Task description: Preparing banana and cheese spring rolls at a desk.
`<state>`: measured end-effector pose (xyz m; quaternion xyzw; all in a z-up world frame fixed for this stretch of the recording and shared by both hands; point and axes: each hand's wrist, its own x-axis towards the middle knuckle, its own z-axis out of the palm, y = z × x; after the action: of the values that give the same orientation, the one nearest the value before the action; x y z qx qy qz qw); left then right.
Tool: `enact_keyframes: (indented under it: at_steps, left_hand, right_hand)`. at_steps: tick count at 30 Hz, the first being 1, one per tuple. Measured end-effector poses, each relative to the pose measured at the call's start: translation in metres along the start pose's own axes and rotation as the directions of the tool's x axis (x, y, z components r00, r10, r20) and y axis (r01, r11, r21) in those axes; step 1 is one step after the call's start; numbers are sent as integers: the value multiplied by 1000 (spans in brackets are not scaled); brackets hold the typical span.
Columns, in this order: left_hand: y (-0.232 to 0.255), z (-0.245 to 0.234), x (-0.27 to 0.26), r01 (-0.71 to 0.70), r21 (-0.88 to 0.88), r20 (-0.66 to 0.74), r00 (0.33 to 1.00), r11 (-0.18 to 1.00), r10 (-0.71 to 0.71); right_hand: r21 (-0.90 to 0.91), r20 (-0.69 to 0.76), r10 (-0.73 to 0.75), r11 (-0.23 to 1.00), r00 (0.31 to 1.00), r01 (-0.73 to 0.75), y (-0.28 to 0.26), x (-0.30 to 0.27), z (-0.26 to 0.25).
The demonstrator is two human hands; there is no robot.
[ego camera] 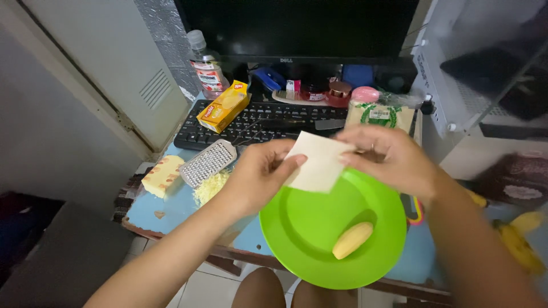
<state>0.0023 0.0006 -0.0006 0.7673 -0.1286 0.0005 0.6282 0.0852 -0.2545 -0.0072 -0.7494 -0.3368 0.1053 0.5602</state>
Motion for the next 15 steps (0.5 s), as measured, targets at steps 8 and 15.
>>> enact_keyframes:
  at_steps: [8,15]
  left_hand:
    - [-3,11,-25,-605,591,404,795,534,452]
    - [-20,15,-41,-664,649,606,746,371,275]
  right_hand:
    - [27,-356,-300,943,885,331,-15,-1,-3]
    - [-161,-374,-430,903,822,399,-1,1,-8]
